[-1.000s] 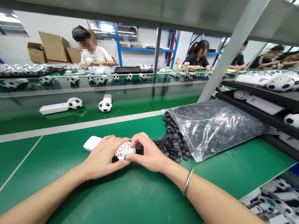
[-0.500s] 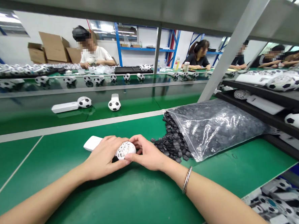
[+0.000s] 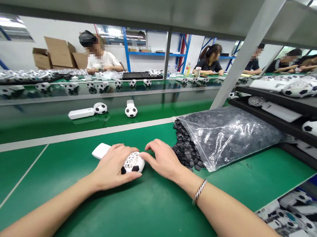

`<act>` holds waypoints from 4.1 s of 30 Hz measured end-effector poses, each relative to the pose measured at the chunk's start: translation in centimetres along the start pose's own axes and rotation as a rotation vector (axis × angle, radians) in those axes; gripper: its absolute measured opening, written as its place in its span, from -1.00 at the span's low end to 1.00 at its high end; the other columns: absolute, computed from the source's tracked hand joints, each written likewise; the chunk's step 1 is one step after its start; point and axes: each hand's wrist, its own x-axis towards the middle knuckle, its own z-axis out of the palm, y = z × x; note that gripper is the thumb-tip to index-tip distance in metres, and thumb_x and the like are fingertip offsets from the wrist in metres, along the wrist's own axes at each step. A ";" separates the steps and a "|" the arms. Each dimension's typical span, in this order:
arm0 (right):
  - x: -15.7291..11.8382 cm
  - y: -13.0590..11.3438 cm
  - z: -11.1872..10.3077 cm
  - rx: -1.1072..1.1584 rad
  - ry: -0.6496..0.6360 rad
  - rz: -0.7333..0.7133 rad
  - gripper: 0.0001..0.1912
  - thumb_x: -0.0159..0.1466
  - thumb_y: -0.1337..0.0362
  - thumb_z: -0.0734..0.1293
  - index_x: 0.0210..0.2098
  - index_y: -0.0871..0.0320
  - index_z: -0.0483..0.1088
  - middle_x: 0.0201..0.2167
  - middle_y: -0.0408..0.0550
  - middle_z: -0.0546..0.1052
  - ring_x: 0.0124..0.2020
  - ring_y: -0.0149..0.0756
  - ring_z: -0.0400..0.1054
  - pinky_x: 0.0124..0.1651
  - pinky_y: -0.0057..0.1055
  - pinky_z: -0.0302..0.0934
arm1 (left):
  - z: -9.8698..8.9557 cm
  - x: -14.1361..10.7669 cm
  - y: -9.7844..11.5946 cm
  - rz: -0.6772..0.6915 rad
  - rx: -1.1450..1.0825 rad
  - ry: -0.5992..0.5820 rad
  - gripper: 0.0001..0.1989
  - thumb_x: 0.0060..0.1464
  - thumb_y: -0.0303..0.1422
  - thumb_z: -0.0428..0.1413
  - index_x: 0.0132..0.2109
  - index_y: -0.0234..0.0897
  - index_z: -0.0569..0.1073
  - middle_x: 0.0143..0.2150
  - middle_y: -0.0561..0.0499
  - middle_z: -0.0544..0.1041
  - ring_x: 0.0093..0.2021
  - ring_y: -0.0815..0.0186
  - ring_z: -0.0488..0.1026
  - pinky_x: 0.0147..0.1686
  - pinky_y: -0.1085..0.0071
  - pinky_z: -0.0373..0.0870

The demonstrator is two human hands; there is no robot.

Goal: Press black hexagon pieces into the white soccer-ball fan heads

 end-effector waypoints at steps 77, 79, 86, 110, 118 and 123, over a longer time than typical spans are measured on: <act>-0.3 -0.5 -1.2 0.329 -0.049 -0.187 -0.95 0.21 0.35 0.28 -0.36 0.15 0.40 -0.42 -0.15 0.44 -0.38 -0.43 0.28 -0.28 -0.48 0.17 | 1.0 -0.1 0.3 -0.078 -0.421 0.028 -0.70 0.03 -0.28 0.08 -0.05 -0.13 0.31 -0.04 0.01 0.35 0.00 0.19 0.19 0.01 0.23 0.19; -0.3 -0.6 -1.3 0.350 -0.097 -0.209 -0.94 0.21 0.36 0.28 -0.36 0.16 0.40 -0.42 -0.15 0.43 -0.37 -0.43 0.28 -0.26 -0.48 0.17 | 0.9 0.0 0.3 -0.078 -0.424 0.023 -0.69 0.02 -0.28 0.09 -0.05 -0.13 0.31 -0.03 0.01 0.35 0.01 0.18 0.19 0.02 0.22 0.19; -0.3 -0.9 -1.0 0.390 -0.137 -0.250 -0.93 0.20 0.38 0.29 -0.35 0.16 0.44 -0.42 -0.14 0.43 -0.33 -0.42 0.29 -0.21 -0.46 0.18 | 0.8 0.0 0.1 -0.051 -0.430 0.008 -0.62 -0.03 -0.25 0.14 -0.03 -0.11 0.29 -0.01 0.00 0.33 0.04 0.17 0.16 0.05 0.19 0.16; -0.5 -0.7 0.2 0.593 -0.134 -0.056 -0.96 0.15 0.35 0.32 -0.42 0.18 0.35 -0.43 -0.18 0.29 -0.40 -0.46 0.20 -0.28 -0.47 0.14 | 0.9 -0.1 0.1 -0.045 -0.451 0.016 -0.66 0.01 -0.29 0.11 -0.03 -0.11 0.29 -0.02 0.02 0.33 0.03 0.20 0.17 0.04 0.23 0.16; -0.3 -0.9 0.8 0.819 -0.190 0.119 -0.78 0.09 0.22 0.37 -0.45 0.19 0.24 -0.55 -0.26 0.24 -0.51 -0.50 0.07 -0.43 -0.50 0.03 | 0.8 0.0 0.6 -0.085 -0.483 0.024 -0.69 -0.01 -0.36 0.09 -0.06 -0.13 0.31 -0.04 0.01 0.34 0.01 0.17 0.17 0.03 0.19 0.16; -0.3 -1.0 0.9 0.829 -0.197 0.169 -0.72 0.07 0.18 0.38 -0.48 0.19 0.20 -0.57 -0.27 0.21 -0.53 -0.51 0.05 -0.46 -0.52 -0.01 | 0.7 0.1 0.8 -0.099 -0.493 0.026 -0.70 -0.04 -0.41 0.09 -0.09 -0.14 0.33 -0.06 0.02 0.35 0.00 0.18 0.19 0.01 0.21 0.19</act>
